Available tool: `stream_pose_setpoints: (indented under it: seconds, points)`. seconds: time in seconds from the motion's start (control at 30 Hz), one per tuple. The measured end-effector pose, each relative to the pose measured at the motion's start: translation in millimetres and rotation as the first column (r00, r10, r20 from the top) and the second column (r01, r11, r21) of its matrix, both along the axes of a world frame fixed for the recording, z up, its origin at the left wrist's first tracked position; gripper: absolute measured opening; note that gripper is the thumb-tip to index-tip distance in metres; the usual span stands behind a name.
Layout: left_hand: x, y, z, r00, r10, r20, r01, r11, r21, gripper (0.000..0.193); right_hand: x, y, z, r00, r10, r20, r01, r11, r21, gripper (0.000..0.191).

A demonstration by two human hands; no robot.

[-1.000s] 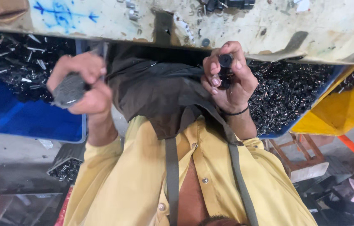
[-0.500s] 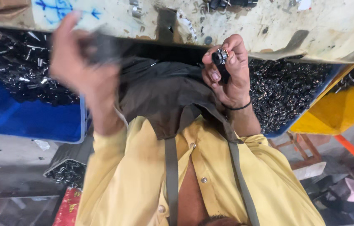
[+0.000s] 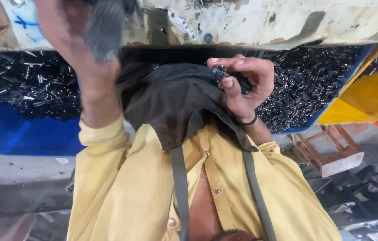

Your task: The person wipes small black plastic components one at a time with a cloth, then places each cleaned part on the workbench or into a bin. They repeatedly pick parts from a blue crate, rub them with the cloth, and set them on the table among piles of similar parts.

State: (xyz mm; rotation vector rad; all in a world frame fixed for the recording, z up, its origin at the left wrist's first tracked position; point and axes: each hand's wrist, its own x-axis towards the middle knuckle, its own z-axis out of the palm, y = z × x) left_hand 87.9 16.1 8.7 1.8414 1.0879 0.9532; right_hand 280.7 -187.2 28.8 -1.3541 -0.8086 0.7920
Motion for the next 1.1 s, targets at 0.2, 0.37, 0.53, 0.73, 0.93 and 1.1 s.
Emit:
stream_pose_setpoints:
  seconds: [0.2, 0.37, 0.53, 0.73, 0.93, 1.1]
  points:
    - [21.5, -57.3, 20.7, 0.807, -0.492, 0.327, 0.557, 0.818, -0.143, 0.055, 19.0, 22.9, 12.0, 0.872, 0.054, 0.486, -0.164, 0.968, 0.188, 0.015]
    - [27.8, -58.3, 36.6, 0.782, -0.56, 0.273, 0.601, 0.794, -0.091, 0.068, 21.9, 51.3, 27.1, 0.722, 0.129, 0.68, -0.381, 0.894, 0.235, 0.011]
    - [20.4, -60.1, 28.8, 0.719, -0.684, 0.124, 0.695, 0.714, -0.087, 0.104, 24.7, 55.8, 44.6, 0.742, 0.352, 0.571, -0.477, 0.875, 0.08, 0.018]
    - [19.2, -53.2, 27.2, 0.622, -0.782, -0.039, 0.78, 0.624, -0.057, 0.121, 30.2, 44.7, 25.5, 0.66, 0.532, 0.53, -0.606, 0.795, -0.042, 0.023]
    - [-65.2, -39.5, 70.0, 0.739, -0.436, -0.513, 0.412, 0.896, -0.167, 0.073, 9.5, 47.8, 14.3, 0.937, 0.317, -0.147, -0.294, 0.942, 0.16, 0.02]
    - [-150.1, -59.7, 71.2, 0.382, -0.053, -0.923, -0.032, 0.997, -0.07, 0.072, 21.2, 39.2, 16.2, 0.539, -0.231, -0.81, 0.198, 0.969, -0.145, 0.044]
